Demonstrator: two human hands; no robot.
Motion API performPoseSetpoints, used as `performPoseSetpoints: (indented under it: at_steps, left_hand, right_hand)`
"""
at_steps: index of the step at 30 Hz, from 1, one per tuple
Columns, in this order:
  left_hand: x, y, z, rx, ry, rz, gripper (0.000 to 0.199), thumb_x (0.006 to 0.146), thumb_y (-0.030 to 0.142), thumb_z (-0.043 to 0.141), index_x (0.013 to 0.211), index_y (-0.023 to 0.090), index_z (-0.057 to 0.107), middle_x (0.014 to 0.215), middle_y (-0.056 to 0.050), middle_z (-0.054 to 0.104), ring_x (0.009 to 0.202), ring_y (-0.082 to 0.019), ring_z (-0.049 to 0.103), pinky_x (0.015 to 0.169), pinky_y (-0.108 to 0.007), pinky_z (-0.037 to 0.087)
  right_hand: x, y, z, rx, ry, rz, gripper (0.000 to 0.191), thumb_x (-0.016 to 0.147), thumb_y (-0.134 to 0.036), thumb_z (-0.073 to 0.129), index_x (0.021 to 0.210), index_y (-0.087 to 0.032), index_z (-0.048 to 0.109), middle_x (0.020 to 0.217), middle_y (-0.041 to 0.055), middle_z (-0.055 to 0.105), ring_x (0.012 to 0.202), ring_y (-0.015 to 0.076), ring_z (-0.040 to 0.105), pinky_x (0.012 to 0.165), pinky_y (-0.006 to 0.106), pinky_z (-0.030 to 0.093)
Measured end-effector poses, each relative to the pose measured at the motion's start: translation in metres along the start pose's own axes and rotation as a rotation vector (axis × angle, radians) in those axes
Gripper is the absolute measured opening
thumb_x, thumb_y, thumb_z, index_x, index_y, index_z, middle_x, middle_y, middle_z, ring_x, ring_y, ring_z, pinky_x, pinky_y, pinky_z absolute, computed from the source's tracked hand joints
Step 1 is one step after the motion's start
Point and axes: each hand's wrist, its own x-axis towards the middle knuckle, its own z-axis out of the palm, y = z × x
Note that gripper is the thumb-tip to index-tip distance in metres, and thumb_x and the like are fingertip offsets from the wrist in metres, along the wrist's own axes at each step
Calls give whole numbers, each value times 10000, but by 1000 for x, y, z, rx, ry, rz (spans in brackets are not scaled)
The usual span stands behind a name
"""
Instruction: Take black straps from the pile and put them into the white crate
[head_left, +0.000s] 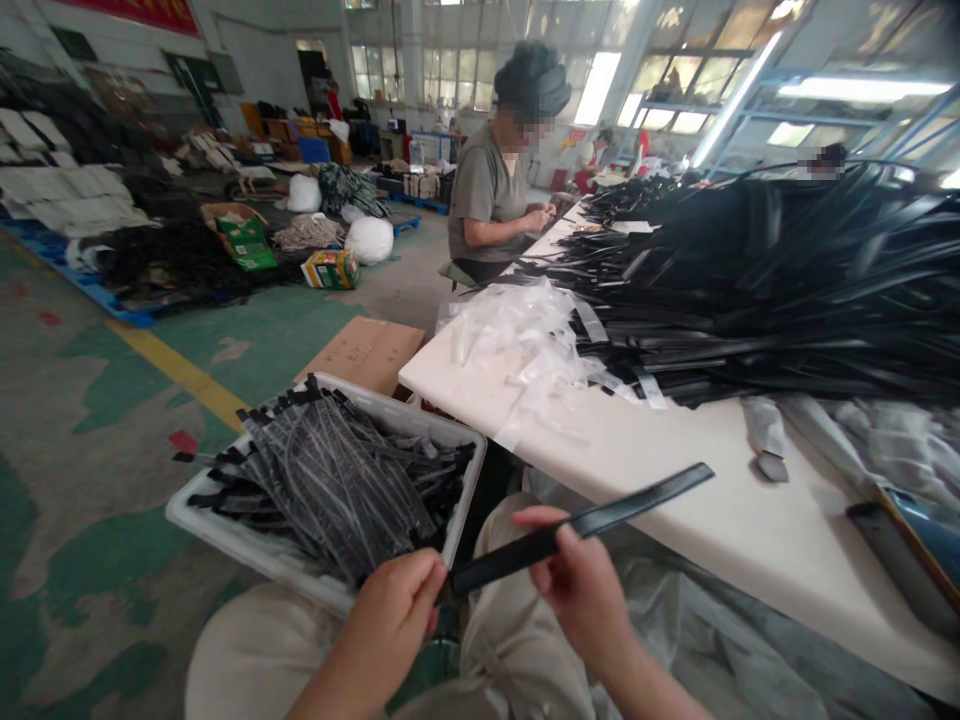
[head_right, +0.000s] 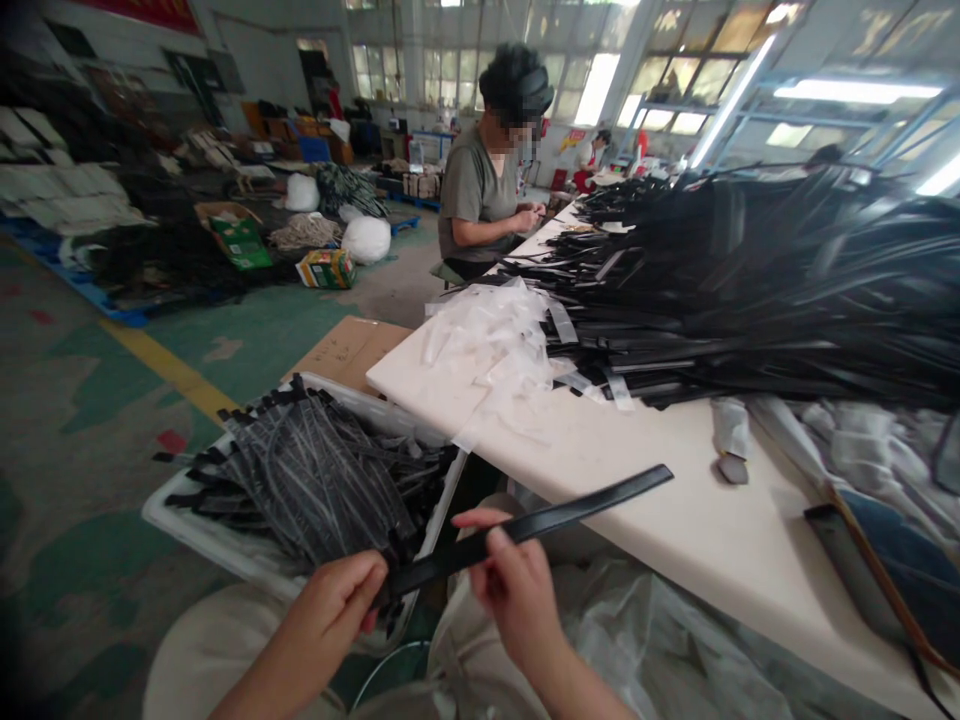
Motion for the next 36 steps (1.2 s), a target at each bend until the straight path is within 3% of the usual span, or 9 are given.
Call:
performPoseSetpoints:
  at_steps: [2, 4, 10, 16, 22, 25, 29, 33, 36]
  left_hand:
    - [-1, -5, -8, 15, 0, -21, 455, 985, 493, 283, 638, 234, 423, 619, 1, 527, 664, -205, 553, 668, -301, 359]
    - [0, -2, -9, 9, 4, -5, 458, 986, 488, 288, 637, 231, 436, 624, -2, 537, 673, -206, 557, 670, -300, 360]
    - [6, 20, 6, -87, 58, 113, 463, 996, 490, 285, 646, 231, 442, 613, 7, 527, 660, -192, 552, 642, -287, 350]
    - [8, 4, -24, -88, 61, 91, 476, 980, 516, 335, 619, 227, 445, 574, 26, 519, 595, -168, 521, 623, -272, 356]
    - [14, 17, -44, -144, -17, 135, 452, 964, 502, 382, 624, 219, 474, 554, 43, 486, 567, -149, 484, 564, -248, 338]
    - [13, 13, -54, -140, -2, 128, 473, 964, 519, 383, 612, 216, 474, 572, 35, 499, 577, -146, 487, 558, -246, 339]
    - [9, 6, -65, -178, 28, 113, 470, 965, 519, 383, 620, 216, 487, 566, 31, 520, 567, -147, 494, 558, -249, 354]
    - [9, 23, -69, -157, 24, 209, 441, 970, 460, 382, 611, 217, 463, 560, 41, 494, 564, -143, 487, 575, -260, 341]
    - [10, 39, -72, -24, 18, 277, 412, 976, 395, 379, 611, 217, 450, 580, 37, 492, 588, -149, 499, 593, -274, 323]
  right_hand:
    - [10, -14, -10, 70, 208, 37, 449, 874, -613, 591, 832, -179, 697, 438, -76, 331, 359, 75, 225, 341, 204, 145]
    - [12, -19, -10, -53, 259, 15, 430, 856, -599, 631, 773, -181, 683, 455, -55, 384, 360, 83, 279, 338, 212, 161]
    - [-9, 0, 15, -357, -231, -154, 316, 919, -482, 626, 1014, -202, 735, 716, 34, 626, 567, 130, 525, 509, 233, 425]
    - [13, -28, 6, -111, 150, -185, 291, 892, -473, 679, 877, -183, 667, 509, -63, 459, 367, 56, 361, 333, 157, 242]
    - [12, -23, 48, -289, -360, -38, 354, 894, -512, 642, 899, -158, 664, 611, 2, 622, 433, 97, 573, 407, 181, 446]
    - [17, -30, 52, -270, -290, -29, 417, 842, -561, 681, 980, -169, 656, 636, 9, 663, 454, 123, 614, 427, 208, 498]
    - [28, -52, 46, -402, -76, -207, 329, 909, -504, 614, 876, -178, 628, 518, -37, 579, 355, 90, 525, 346, 171, 389]
    - [25, -53, 61, -598, -373, -251, 168, 941, -340, 552, 887, -192, 610, 642, -7, 640, 463, 105, 614, 425, 178, 450]
    - [21, -50, 77, -599, -477, -98, 72, 923, -257, 533, 976, -211, 548, 707, -5, 688, 506, 120, 653, 457, 189, 491]
